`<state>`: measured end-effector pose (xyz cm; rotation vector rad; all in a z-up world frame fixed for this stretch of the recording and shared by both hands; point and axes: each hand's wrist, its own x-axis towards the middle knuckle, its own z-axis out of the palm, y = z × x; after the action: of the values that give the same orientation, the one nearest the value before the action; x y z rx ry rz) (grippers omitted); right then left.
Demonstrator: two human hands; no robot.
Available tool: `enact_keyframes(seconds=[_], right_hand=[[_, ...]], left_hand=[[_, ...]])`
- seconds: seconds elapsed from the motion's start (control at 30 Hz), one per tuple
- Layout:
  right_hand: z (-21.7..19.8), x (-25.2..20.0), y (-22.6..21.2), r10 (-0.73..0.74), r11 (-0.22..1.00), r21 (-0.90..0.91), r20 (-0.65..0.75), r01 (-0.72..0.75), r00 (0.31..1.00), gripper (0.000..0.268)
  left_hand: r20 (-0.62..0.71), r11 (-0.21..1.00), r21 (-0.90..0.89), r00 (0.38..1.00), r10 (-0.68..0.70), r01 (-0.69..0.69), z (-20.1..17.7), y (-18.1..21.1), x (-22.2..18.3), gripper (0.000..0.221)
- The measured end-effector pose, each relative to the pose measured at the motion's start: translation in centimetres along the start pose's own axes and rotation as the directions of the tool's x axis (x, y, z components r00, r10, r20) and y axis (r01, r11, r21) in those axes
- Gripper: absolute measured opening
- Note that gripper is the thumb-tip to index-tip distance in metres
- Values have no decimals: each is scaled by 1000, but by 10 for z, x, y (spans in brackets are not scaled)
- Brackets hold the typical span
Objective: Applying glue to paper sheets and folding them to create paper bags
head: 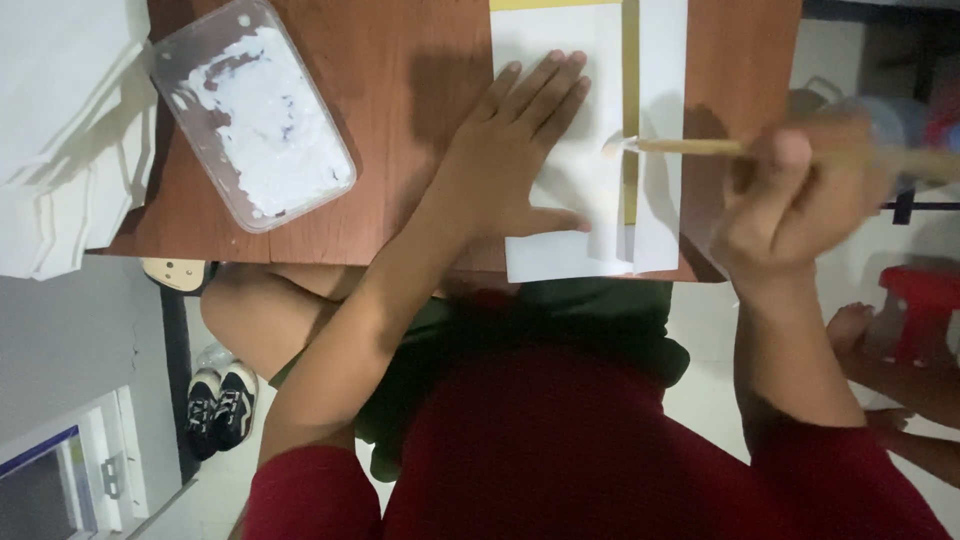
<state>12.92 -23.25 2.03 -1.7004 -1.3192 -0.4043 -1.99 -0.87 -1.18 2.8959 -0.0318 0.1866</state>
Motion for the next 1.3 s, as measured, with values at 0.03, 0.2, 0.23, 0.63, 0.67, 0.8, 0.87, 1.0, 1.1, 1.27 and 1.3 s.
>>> enact_keyframes(seconds=[0.03, 0.2, 0.23, 0.63, 0.67, 0.8, 0.87, 1.0, 1.1, 1.27, 1.3], right_hand=[[-2, -10, 7, -59, 998, 4, -44, 60, 997, 30], [-24, -47, 10, -153, 987, -33, 44, 155, 987, 31], [-28, -48, 4, -180, 984, 7, 63, 180, 982, 30], [-37, -68, -17, -48, 999, 23, -73, 49, 996, 50], [-35, -72, -16, -28, 997, -76, -51, 24, 998, 54], [-27, -64, -44, 72, 996, -61, -2, -72, 997, 60], [-27, -72, -37, -115, 993, -8, -9, 115, 993, 43], [-33, -82, -39, -176, 976, 122, -51, 181, 983, 27], [-39, -86, -45, -125, 977, 168, -43, 131, 991, 32], [-58, -84, -40, -98, 949, 300, -13, 97, 995, 40], [-68, -91, -40, -104, 948, 301, -14, 104, 994, 40]], left_hand=[[-13, 1000, -23, 1000, -9, 9, 0, 0, 0, 124], [-69, 999, -43, 997, 15, -18, 3, -1, 0, 127], [-61, 999, -37, 998, 11, -14, 1, 0, 0, 127], [-27, 1000, -18, 1000, -7, 7, 3, 2, 0, 129], [-31, 1000, -10, 999, -11, 11, 3, 2, 0, 131], [-51, 1000, -9, 999, 15, -15, -1, 2, -1, 124], [-13, 1000, -6, 1000, 13, -13, 1, 1, 1, 126], [-22, 1000, -18, 1000, 5, -6, 0, 1, -1, 130], [-28, 999, -27, 999, 19, -20, 0, 0, -1, 129], [-31, 1000, -16, 999, 15, -16, 0, 1, -1, 128], [-36, 1000, -12, 999, 13, -14, 0, 0, 0, 128]])
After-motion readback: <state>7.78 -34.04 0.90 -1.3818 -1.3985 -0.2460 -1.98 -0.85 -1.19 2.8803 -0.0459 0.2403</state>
